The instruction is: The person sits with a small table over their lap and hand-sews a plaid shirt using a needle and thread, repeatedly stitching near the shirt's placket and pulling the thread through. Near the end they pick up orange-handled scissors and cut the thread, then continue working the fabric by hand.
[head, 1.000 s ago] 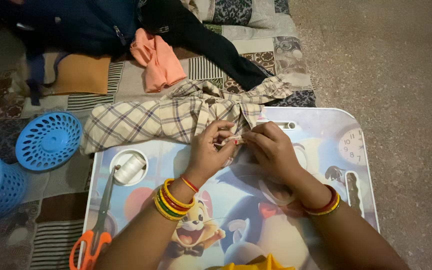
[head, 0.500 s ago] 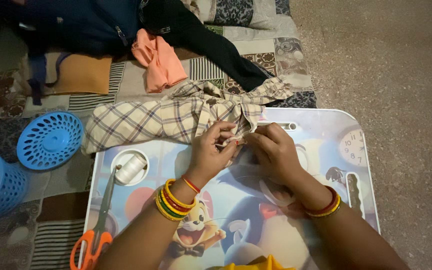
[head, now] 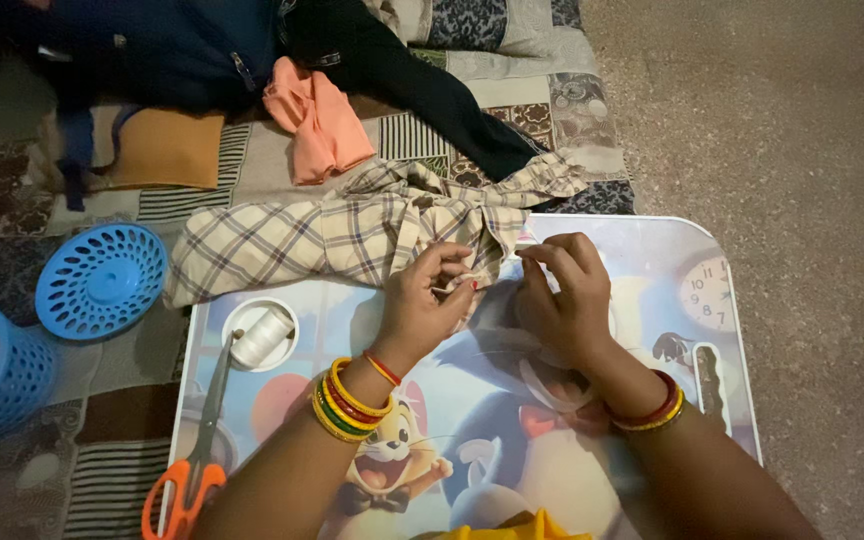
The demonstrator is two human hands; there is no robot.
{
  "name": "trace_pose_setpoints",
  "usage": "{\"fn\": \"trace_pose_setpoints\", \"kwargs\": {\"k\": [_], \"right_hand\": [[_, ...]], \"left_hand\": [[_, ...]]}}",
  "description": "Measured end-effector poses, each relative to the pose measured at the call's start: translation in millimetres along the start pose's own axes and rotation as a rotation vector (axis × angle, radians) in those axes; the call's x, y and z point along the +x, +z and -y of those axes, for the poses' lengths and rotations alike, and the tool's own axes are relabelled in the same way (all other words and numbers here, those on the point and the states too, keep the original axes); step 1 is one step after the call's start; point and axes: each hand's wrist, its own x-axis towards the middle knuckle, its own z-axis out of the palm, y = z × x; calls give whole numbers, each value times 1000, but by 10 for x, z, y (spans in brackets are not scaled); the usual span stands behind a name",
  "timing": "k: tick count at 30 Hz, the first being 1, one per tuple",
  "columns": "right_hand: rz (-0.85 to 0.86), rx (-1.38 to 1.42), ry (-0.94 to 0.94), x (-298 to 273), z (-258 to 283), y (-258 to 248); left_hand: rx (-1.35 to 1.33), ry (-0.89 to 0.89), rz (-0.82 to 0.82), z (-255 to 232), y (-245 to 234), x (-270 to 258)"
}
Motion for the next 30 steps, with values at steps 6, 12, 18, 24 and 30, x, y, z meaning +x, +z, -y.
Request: {"fn": "trace_pose_setpoints", "kwargs": {"k": [6, 12, 18, 24, 30], "right_hand": [[-1, -14, 6, -13, 28, -14], [-30, 8, 33, -6, 26, 12], [-19, -15, 50, -6, 11, 34], [-18, -12, 58, -12, 38, 36], [23, 13, 63, -5, 21, 21]], "left_hand": [[40, 73, -17, 14, 0, -1], [49, 51, 2, 44, 9, -6], [106, 79, 4, 89, 8, -5], [127, 45, 11, 55, 10, 3], [152, 107, 41, 40, -11, 0]]}}
